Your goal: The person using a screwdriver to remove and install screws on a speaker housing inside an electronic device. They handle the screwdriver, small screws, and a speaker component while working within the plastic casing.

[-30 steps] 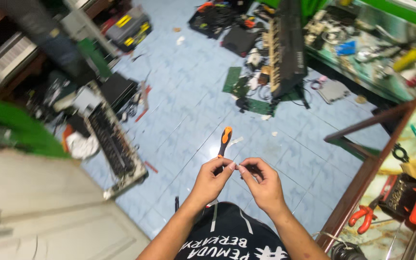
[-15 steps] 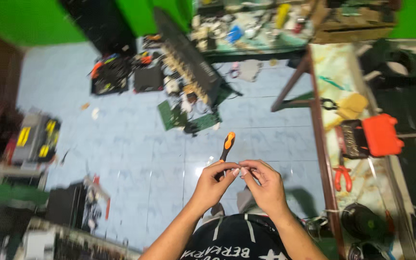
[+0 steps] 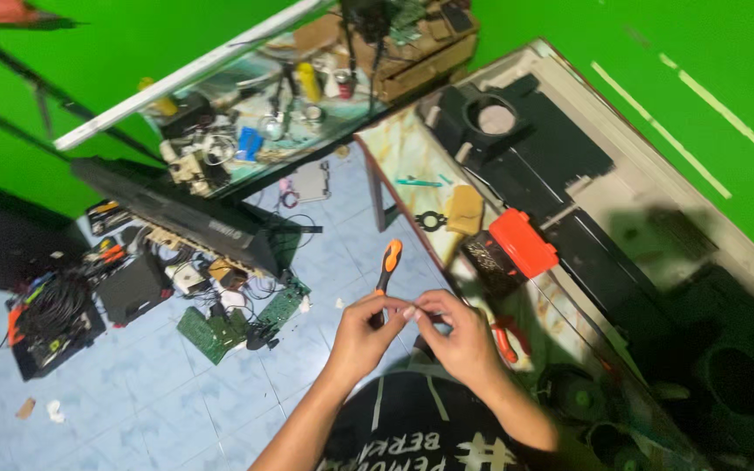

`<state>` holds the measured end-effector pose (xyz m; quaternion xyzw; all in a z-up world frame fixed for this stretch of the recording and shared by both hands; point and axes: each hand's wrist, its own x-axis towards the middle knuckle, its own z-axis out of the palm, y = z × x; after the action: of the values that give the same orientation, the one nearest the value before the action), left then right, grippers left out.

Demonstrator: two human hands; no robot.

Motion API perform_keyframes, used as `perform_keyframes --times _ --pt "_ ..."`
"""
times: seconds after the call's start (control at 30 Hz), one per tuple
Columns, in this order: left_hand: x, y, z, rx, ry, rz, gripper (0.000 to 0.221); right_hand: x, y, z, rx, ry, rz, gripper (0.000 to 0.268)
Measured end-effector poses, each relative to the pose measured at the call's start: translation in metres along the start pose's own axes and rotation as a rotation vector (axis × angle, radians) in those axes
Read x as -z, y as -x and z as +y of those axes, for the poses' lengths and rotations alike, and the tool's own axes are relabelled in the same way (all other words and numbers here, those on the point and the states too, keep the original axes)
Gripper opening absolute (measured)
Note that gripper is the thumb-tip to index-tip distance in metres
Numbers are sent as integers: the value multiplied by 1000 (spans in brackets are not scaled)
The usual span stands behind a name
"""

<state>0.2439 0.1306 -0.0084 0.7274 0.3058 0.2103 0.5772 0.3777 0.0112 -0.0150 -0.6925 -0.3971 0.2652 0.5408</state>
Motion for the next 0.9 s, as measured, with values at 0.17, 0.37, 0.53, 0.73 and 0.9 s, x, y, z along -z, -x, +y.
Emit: perform_keyframes --times 0.17,0.37,0.53,0.73,0.9 --pt "-36 -64 -7 17 23 -128 14 34 -28 23 -114 38 156 22" --pt "-61 -142 -22 -191 19 -452 28 50 -41 64 -154 179 462 21" --pt "-75 -203 -29 -198 5 -770 41 45 -54 112 -339 493 591 38" --pt "-90 -257 -28 -54 -482 -1182 55 33 -63 120 -396 492 695 25" --pt "-108 -268 -24 -629 100 -1132 36 27 -87 86 -641 10 521 29"
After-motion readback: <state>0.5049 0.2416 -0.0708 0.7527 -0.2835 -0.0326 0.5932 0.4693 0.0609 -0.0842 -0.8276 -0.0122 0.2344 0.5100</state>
